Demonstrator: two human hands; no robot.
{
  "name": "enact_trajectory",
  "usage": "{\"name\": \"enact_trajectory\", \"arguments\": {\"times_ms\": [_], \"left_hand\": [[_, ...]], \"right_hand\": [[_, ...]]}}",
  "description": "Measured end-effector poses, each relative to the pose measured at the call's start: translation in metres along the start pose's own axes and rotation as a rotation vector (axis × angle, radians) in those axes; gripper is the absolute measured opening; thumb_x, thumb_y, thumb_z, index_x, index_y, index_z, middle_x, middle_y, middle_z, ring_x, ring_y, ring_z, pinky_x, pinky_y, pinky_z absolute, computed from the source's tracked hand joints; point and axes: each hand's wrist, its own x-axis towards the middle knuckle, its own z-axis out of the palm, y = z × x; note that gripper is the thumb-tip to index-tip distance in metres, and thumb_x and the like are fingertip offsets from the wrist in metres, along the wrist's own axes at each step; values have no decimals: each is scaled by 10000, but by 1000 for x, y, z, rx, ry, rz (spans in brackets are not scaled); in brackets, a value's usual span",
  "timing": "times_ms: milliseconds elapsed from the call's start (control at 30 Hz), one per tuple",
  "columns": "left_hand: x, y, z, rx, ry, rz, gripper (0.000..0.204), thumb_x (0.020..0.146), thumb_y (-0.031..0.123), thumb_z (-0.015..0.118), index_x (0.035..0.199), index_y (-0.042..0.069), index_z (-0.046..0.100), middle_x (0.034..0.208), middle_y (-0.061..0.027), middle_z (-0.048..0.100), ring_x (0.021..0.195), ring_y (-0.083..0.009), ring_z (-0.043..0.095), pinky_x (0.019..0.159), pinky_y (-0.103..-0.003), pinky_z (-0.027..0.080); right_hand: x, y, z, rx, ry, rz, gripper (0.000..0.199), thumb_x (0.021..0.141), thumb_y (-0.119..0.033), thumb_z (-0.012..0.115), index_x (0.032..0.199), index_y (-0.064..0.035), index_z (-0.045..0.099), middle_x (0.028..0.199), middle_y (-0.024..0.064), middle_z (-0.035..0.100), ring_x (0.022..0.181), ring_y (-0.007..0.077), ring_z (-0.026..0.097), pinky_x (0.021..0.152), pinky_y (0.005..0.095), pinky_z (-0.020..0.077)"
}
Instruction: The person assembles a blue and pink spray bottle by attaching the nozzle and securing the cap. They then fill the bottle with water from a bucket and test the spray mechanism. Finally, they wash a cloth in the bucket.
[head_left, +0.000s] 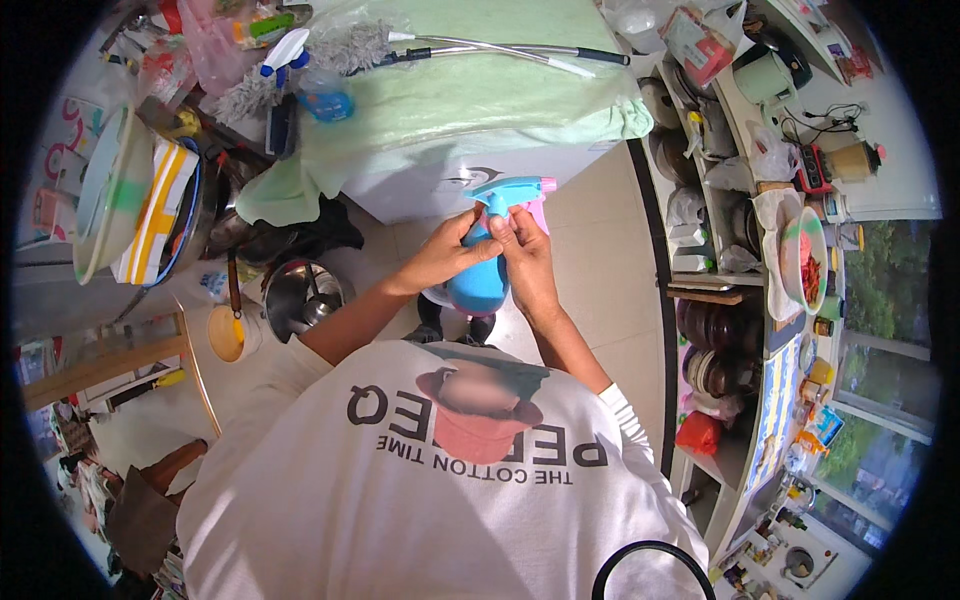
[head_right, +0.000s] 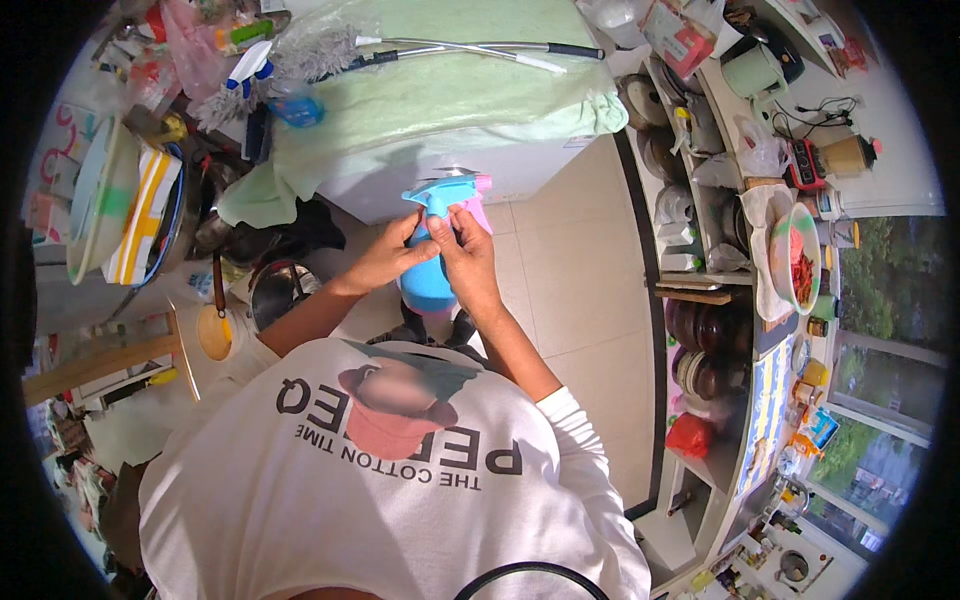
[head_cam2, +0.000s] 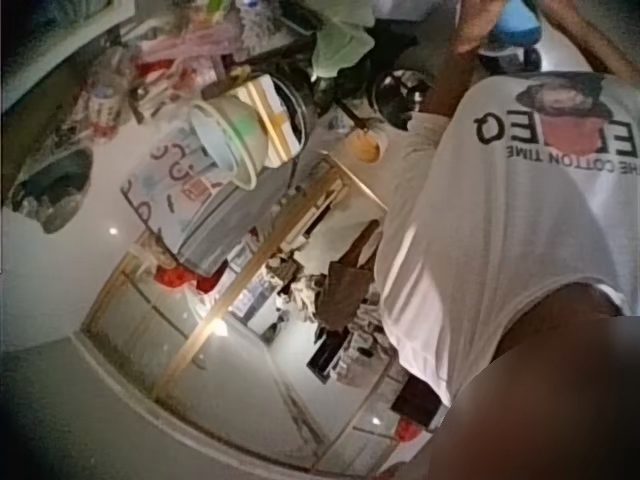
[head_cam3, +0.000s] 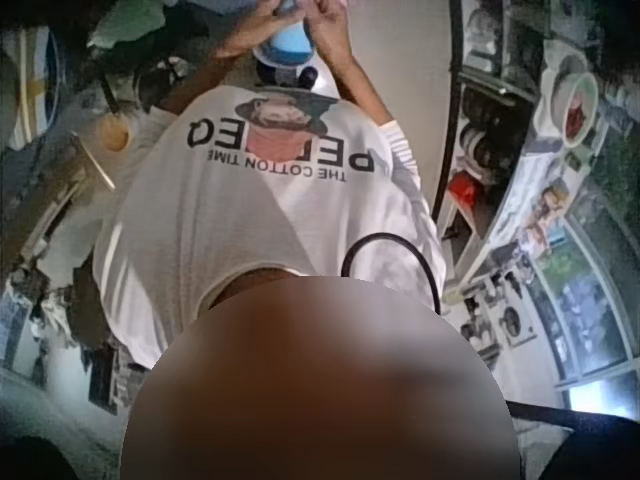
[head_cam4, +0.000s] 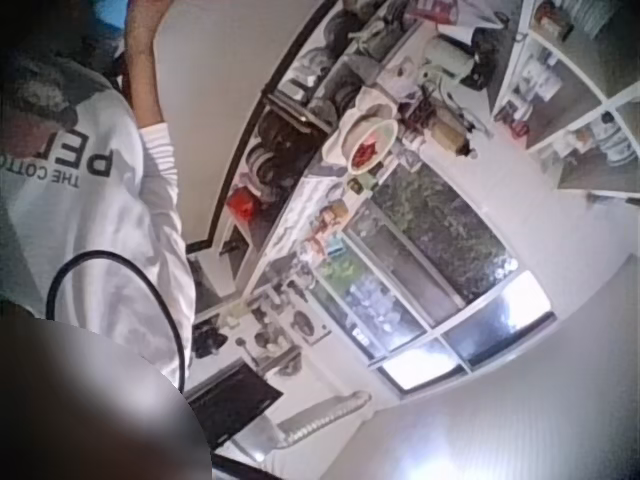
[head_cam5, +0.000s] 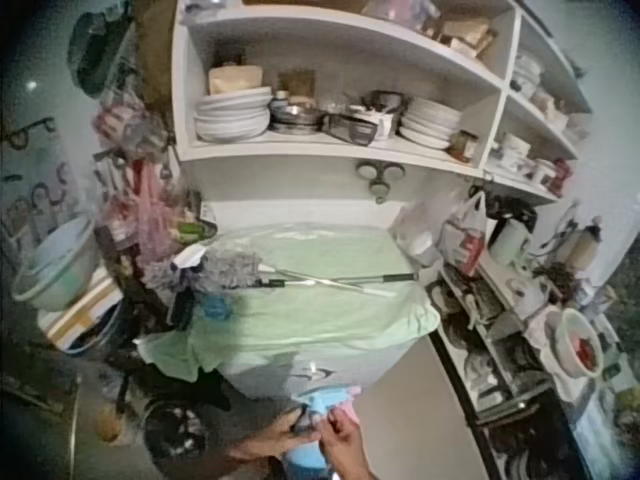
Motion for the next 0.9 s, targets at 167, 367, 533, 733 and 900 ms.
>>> {"name": "enact_trajectory", "arguments": {"times_ms": [167,367,533,733,900], "left_hand": [[-1,-14,4,135,47,-88,318,905,264,540,1105,17,515,959,-22,549,867,-87,484,769,-256,424],[0,-27,9,-27,78,-60,246,934,251,488,1027,28,535,880,-14,562,807,-75,496,728,-244,430],[4,-15,-3,-32,-23,-37,215,934,213,482,995,13,534,884,-38,595,825,-103,554,752,-261,450],[1,-10,-7,42,-53,-48,214,908,231,530,945,21,553,857,-25,592,800,-87,519,721,-261,432],[-8,-8,-8,62,-36,-13,204,899,220,544,939,20,549,841,-18,577,782,-86,505,713,-258,426]], "right_hand": [[-13,8,-14,-32,-19,162,382,902,-273,556,1181,-14,522,1084,58,565,993,128,499,882,242,372],[-33,0,-29,-321,-79,226,471,878,-275,581,1261,-26,468,1240,135,517,1132,225,490,940,294,377],[-36,-35,-72,-746,68,150,358,808,-228,656,1092,-18,595,1078,135,618,974,247,593,817,304,461],[-28,-149,-41,-580,-10,-562,233,794,-63,640,1017,4,621,1007,112,648,954,192,596,846,303,448],[-16,-223,-22,-428,-72,-1002,358,799,-126,649,1083,71,556,1078,192,598,1033,266,566,847,347,462]]}}
